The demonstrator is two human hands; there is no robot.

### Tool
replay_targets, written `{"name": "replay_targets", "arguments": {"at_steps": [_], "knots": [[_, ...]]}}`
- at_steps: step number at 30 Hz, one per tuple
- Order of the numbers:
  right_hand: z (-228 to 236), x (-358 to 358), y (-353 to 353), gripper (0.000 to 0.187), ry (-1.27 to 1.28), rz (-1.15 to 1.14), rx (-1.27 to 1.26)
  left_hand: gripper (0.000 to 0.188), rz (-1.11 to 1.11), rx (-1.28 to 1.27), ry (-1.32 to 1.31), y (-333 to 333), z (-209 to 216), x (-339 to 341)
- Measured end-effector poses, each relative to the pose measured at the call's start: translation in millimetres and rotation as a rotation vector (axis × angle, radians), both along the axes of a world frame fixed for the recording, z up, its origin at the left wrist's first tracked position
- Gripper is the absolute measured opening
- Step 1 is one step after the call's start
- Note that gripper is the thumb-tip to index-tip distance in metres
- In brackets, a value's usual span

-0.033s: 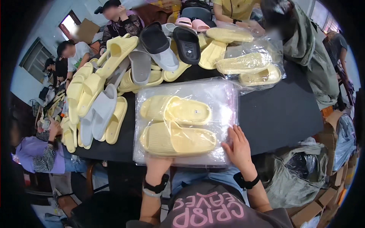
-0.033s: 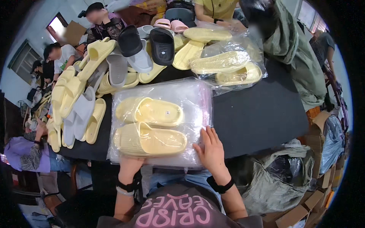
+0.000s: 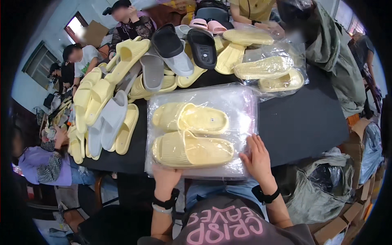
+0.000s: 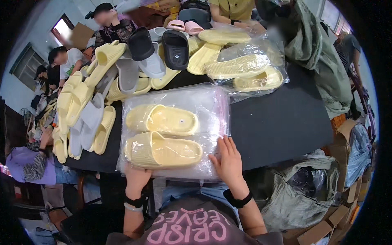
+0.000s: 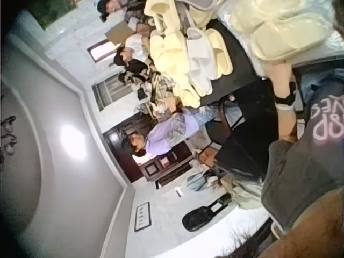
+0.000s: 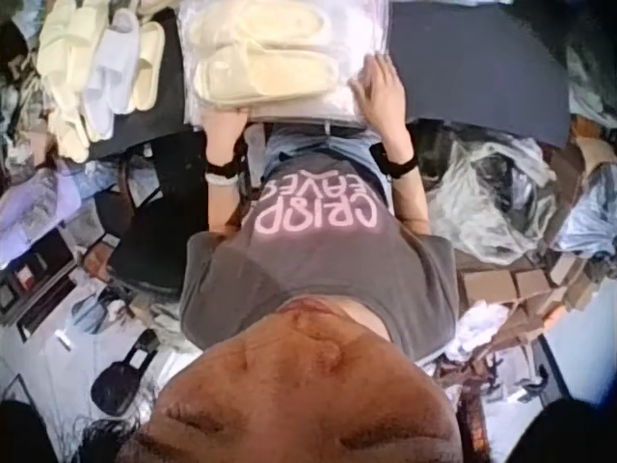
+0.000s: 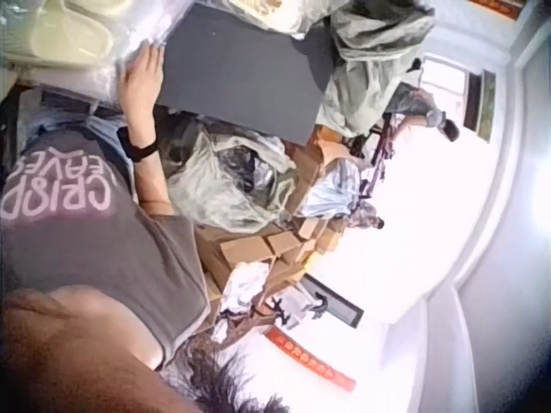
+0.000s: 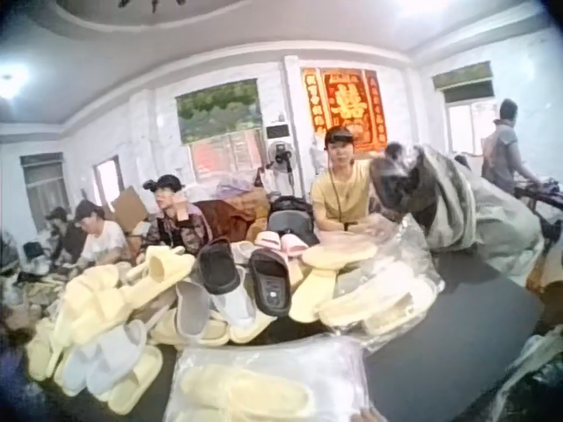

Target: The person places pairs of yellow and black slippers into clear plastic bags on a table. They repeatedly pick up slippers, insert them into bags, and set the packaged pairs aside. Other people in the room perform similar packaging tasks at adjacent tables.

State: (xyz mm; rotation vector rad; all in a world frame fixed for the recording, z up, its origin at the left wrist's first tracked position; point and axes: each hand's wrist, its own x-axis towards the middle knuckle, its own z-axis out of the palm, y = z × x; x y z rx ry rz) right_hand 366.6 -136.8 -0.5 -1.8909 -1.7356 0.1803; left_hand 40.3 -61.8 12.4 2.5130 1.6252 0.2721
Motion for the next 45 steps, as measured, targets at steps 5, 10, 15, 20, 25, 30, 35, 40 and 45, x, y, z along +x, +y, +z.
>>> {"name": "replay_targets", "arguments": {"at_steps": [5, 10, 15, 20, 25, 30, 35, 40, 45], "knots": [[6, -3, -1, 0.073, 0.115, -0.049, -0.003, 0.06, 0.379, 0.247, 0.232, -6, -2, -70], [16, 12, 1, 0.067, 0.105, -0.046, 0.144, 0.049, 0.404, 0.332, -0.265, -7, 15, -81], [35, 19, 15, 0.037, 0.231, 0.011, 0.114, 0.04, 0.373, 0.038, -0.682, 1, 16, -55], [28, 15, 26, 0.011, 1.235, 0.117, 0.067, 0.041, 0.523, -0.165, -0.78, 2, 12, -57], [38, 30, 40, 0.01, 1.879, 0.257, -0.057, 0.044, 0.43, -0.019, -0.947, -1, 0, -58], [40, 27, 42, 0.015, 1.976, 0.229, 0.043, 0.045, 0.502, -0.049, -0.98, 1, -6, -62], [24, 30, 31, 0.034, 2.14, 0.642, -0.147, 0.046, 0.444, 0.235, -0.303, -5, 4, -66], [26, 27, 47, 0.03, 1.162, 0.594, -0.384, 0.044, 0.29, 0.231, -0.557, 9, 16, -54], [76, -22, 92, 0.039, 0.302, 0.908, -0.138, 0.045, 0.112, 0.076, -0.717, 39, 5, -28]]}}
